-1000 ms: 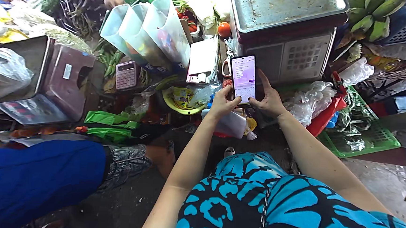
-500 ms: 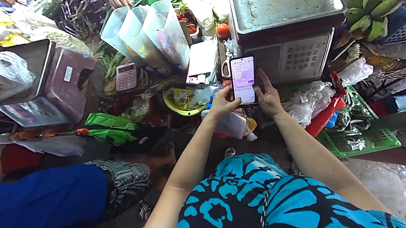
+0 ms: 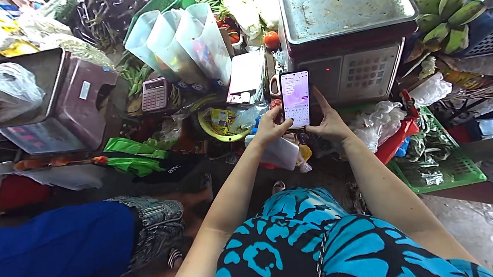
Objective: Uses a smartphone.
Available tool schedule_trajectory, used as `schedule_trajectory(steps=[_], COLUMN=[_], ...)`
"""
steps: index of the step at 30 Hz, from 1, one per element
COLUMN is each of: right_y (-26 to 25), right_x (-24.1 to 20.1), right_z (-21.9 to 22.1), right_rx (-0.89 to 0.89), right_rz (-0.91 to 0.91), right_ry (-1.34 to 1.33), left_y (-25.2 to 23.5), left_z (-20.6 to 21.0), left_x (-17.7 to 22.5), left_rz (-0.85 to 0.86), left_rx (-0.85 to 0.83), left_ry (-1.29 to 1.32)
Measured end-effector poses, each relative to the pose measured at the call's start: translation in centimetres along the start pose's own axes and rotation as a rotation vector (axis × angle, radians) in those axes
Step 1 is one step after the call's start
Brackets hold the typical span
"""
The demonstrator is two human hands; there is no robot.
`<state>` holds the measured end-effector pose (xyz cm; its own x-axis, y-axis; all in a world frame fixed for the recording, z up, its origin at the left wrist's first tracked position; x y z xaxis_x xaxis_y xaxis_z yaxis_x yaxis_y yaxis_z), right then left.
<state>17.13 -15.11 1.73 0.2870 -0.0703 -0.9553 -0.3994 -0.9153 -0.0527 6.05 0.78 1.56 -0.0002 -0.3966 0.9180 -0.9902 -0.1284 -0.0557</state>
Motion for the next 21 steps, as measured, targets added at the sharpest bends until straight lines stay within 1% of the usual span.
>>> schedule_trajectory(steps=[4, 12, 18, 21], right_y=[-0.07, 0.03, 0.02, -0.03], right_x=[0.11, -0.15, -0.11, 0.0], right_z=[0.22, 0.22, 0.27, 0.17], right_rx=[-0.011, 0.003, -0.005, -0.006], right_rz=[-0.019, 0.015, -0.004, 0.003], right_ry=[-0.093, -0.073, -0.102, -0.067], left_y=[0.1, 0.12, 0.09, 0.07], left_z=[0.04, 0.0, 0.02, 0.04], left_x=[0.03, 0.16, 0.01, 0.07], left_rz=[-0.005, -0.012, -0.02, -0.028], left_rx=[0.001, 0.002, 0.008, 0.012], left_ry=[0.014, -0.006, 0.005, 0.017])
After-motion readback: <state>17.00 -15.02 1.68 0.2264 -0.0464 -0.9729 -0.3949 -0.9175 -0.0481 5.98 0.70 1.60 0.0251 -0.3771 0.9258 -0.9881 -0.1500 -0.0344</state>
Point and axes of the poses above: each hand's wrist, its own y-axis away from the middle knuckle, its own z-axis out of the palm, x = y × z, the point moved 6 cm from there along -y, towards the middle knuckle, and after that the axes turned 12 degrees about -x, right-handed, at the moved point
